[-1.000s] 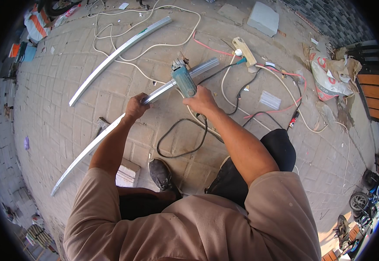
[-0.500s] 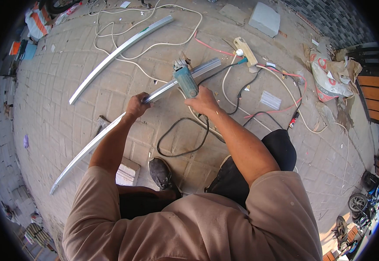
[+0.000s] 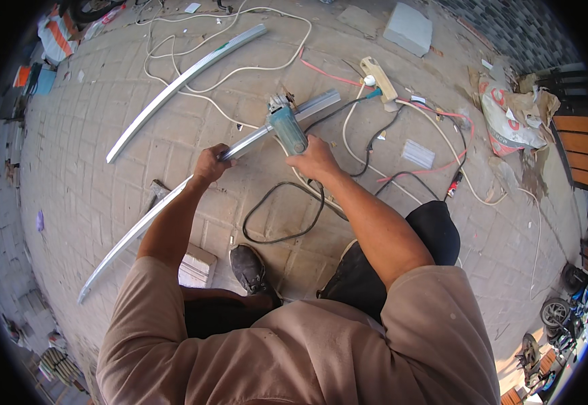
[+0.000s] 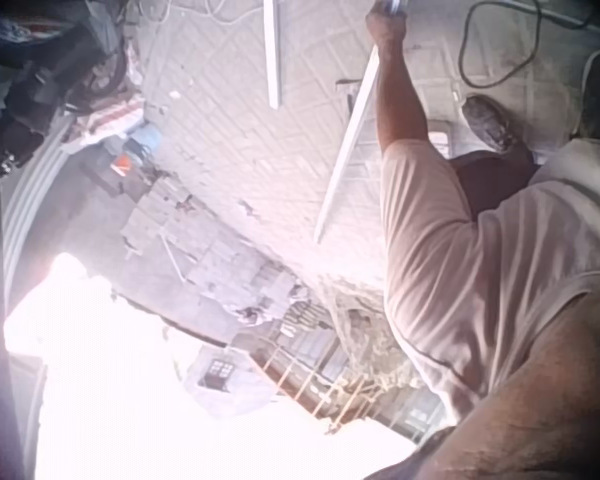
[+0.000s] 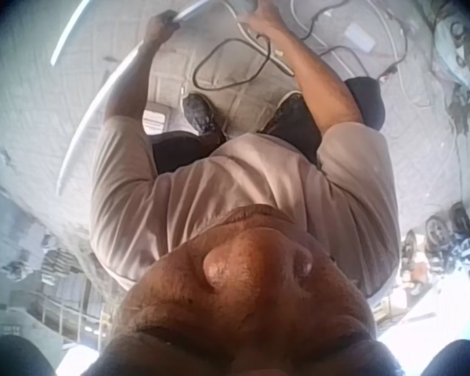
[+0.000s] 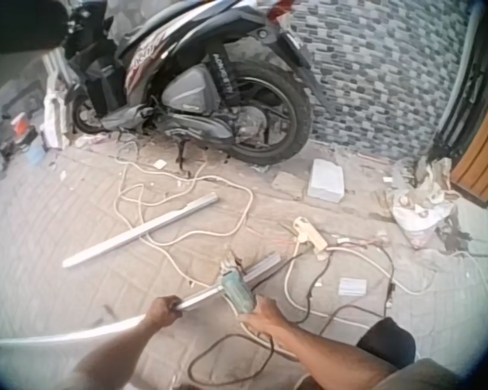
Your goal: The person uses a power angle grinder to cut a metal track on the ground and then places the track against a step, where they and another person use small spacers or shims to adjust the fit.
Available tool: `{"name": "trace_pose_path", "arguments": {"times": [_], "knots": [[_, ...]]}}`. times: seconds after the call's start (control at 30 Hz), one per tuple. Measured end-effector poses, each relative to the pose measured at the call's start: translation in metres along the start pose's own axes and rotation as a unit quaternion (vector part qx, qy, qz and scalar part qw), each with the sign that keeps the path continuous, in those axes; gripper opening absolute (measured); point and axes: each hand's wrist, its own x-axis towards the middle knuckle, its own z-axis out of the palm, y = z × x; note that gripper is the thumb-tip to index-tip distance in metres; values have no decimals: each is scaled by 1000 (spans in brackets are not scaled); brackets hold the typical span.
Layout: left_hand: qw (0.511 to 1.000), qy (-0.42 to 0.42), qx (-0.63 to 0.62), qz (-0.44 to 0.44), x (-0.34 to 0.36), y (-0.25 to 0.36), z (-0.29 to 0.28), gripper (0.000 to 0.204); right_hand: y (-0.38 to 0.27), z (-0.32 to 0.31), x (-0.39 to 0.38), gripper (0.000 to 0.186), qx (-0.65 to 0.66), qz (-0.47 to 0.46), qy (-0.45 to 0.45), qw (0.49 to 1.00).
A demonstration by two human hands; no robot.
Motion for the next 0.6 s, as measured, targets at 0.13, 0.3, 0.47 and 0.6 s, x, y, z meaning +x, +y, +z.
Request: {"name": "trace_pose_path", "arguments": {"times": [0.13, 0.3, 0.47, 0.6], "knots": [[1000, -4, 1, -4, 3, -1, -2, 40, -1, -2, -5, 62, -2, 12, -6, 1000], [1000, -10, 3, -16, 4, -4, 0, 42, -12, -5, -19, 58, -14, -19, 12, 1000], [997, 54, 31, 47, 6, -3, 2, 36, -40, -5, -40, 52, -25, -104, 51, 993], [987, 104, 114, 37, 12, -1, 10, 38, -52, -7, -53, 52, -23, -72, 18, 997]]}}
